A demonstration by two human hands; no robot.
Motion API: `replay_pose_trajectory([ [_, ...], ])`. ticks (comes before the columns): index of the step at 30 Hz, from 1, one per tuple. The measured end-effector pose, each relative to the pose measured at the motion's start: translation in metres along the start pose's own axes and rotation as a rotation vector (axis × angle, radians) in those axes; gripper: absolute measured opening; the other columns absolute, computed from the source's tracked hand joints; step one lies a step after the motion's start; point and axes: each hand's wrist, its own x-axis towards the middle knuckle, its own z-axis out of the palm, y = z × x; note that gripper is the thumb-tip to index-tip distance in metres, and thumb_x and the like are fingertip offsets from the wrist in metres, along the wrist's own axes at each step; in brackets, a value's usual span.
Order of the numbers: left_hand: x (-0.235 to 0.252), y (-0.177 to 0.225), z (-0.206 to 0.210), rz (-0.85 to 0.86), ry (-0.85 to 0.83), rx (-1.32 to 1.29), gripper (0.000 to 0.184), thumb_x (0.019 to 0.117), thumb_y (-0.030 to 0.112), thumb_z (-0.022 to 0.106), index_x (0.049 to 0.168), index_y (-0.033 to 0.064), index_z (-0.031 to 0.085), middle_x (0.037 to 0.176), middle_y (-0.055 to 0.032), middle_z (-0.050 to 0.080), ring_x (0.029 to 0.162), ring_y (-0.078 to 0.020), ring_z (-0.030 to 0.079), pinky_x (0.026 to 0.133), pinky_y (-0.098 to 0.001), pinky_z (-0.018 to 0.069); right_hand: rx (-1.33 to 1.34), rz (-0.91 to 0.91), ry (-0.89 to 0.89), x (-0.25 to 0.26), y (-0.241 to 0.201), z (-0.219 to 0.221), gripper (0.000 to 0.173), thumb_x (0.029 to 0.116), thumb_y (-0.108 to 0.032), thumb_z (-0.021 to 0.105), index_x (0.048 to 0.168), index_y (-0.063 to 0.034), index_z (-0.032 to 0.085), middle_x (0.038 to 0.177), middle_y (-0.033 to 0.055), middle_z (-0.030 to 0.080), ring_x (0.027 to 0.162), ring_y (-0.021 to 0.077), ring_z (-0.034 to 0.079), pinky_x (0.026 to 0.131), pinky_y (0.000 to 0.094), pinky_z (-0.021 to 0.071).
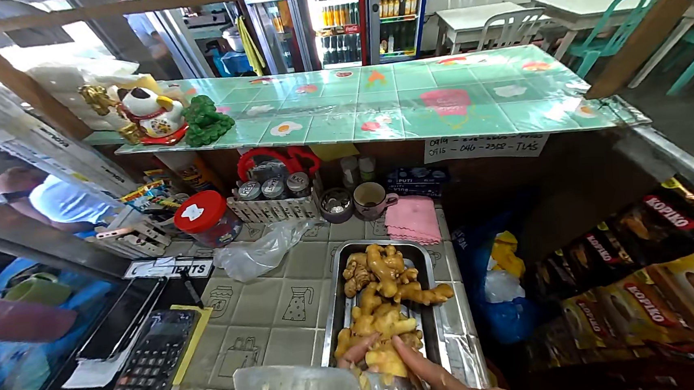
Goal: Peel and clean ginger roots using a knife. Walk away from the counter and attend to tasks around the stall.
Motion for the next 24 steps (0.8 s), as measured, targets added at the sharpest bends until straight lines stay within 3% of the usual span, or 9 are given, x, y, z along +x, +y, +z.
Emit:
replay_pose_trajectory([
  [5,0.006,-0.001,0.0,0.039,-0.022,0.066,0.054,0.1034,0.024,0.056,0.146,-0.0039,0.039,0.138,-0.0115,0.059,0.121,-0.0197,0.062,0.1,-0.0394,0.0552,-0.018,-0.011,0.004,0.004,-0.004,0.0,0.074,0.1006,-0.047,0.059,0.159,-0.0064,0.037,0.126,0.0157,0.07,0.096,0.0255,0.073,0.08,0.05,0.0591],
  [7,0.012,0.002,0.0,0.033,-0.016,0.13,0.05,0.104,0.018,0.052,0.146,-0.0051,0.04,0.138,-0.0113,0.057,0.121,-0.018,0.059,0.102,-0.0391,0.0518,-0.031,-0.005,0.011,0.002,-0.006,-0.002,0.074,0.1002,-0.047,0.061,0.159,-0.0083,0.038,0.11,0.0159,0.073,0.079,0.0263,0.071,0.068,0.051,0.0579],
  [8,0.012,0.002,-0.001,0.041,-0.028,0.13,0.051,0.1034,0.019,0.054,0.146,-0.0052,0.04,0.138,-0.0113,0.056,0.121,-0.0182,0.059,0.101,-0.0392,0.052,-0.036,-0.003,0.002,0.002,-0.007,-0.004,0.073,0.1002,-0.046,0.061,0.159,-0.0096,0.038,0.111,0.0151,0.074,0.079,0.0263,0.071,0.068,0.0514,0.0581],
  [11,0.006,0.003,-0.003,0.092,-0.057,0.02,0.059,0.0988,0.027,0.065,0.144,-0.0034,0.042,0.138,-0.0131,0.06,0.121,-0.0227,0.063,0.099,-0.041,0.0564,-0.032,-0.035,-0.014,0.002,-0.007,-0.006,0.069,0.1021,-0.042,0.06,0.159,-0.0096,0.038,0.132,0.0123,0.068,0.096,0.0253,0.074,0.08,0.0501,0.0596],
  [14,0.004,0.003,-0.004,0.097,-0.069,-0.015,0.058,0.1006,0.028,0.063,0.145,-0.0033,0.042,0.138,-0.0145,0.059,0.121,-0.024,0.063,0.1,-0.0417,0.0556,0.019,-0.059,-0.024,0.007,0.002,-0.003,0.068,0.1025,-0.042,0.059,0.159,-0.0085,0.038,0.142,0.011,0.062,0.115,0.0215,0.069,0.092,0.0469,0.0577],
  [15,0.004,0.004,-0.004,0.093,-0.073,-0.012,0.057,0.1014,0.028,0.061,0.145,-0.0032,0.042,0.138,-0.0143,0.06,0.121,-0.0237,0.063,0.1,-0.0415,0.056,0.02,-0.057,-0.012,0.006,0.004,-0.002,0.068,0.1021,-0.044,0.059,0.158,-0.0098,0.04,0.141,0.0107,0.063,0.112,0.021,0.069,0.089,0.0468,0.058],
  [18,0.009,0.008,-0.003,0.056,-0.071,0.048,0.056,0.1037,0.03,0.056,0.147,-0.0027,0.041,0.14,-0.0114,0.058,0.123,-0.0195,0.06,0.103,-0.0387,0.0523,0.039,-0.058,-0.028,0.005,0.005,-0.002,0.066,0.103,-0.042,0.058,0.159,-0.0123,0.039,0.144,0.0086,0.061,0.116,0.0199,0.068,0.094,0.0469,0.057],
  [20,0.011,0.01,-0.002,0.032,-0.063,0.07,0.055,0.105,0.032,0.054,0.147,-0.0018,0.042,0.14,-0.0097,0.057,0.125,-0.0174,0.059,0.105,-0.0376,0.0503,0.029,-0.05,-0.016,0.003,0.006,-0.001,0.066,0.1029,-0.044,0.057,0.159,-0.0147,0.04,0.141,0.0085,0.063,0.109,0.0207,0.07,0.088,0.048,0.058],
  [24,0.011,0.011,-0.001,0.001,-0.044,0.046,0.048,0.1068,0.026,0.05,0.146,-0.0007,0.043,0.137,-0.0097,0.06,0.122,-0.0169,0.061,0.103,-0.0367,0.0519,0.037,-0.037,-0.019,0.002,0.009,-0.002,0.063,0.1035,-0.045,0.056,0.157,-0.0159,0.043,0.139,0.0085,0.065,0.109,0.0209,0.07,0.089,0.0491,0.0577],
])
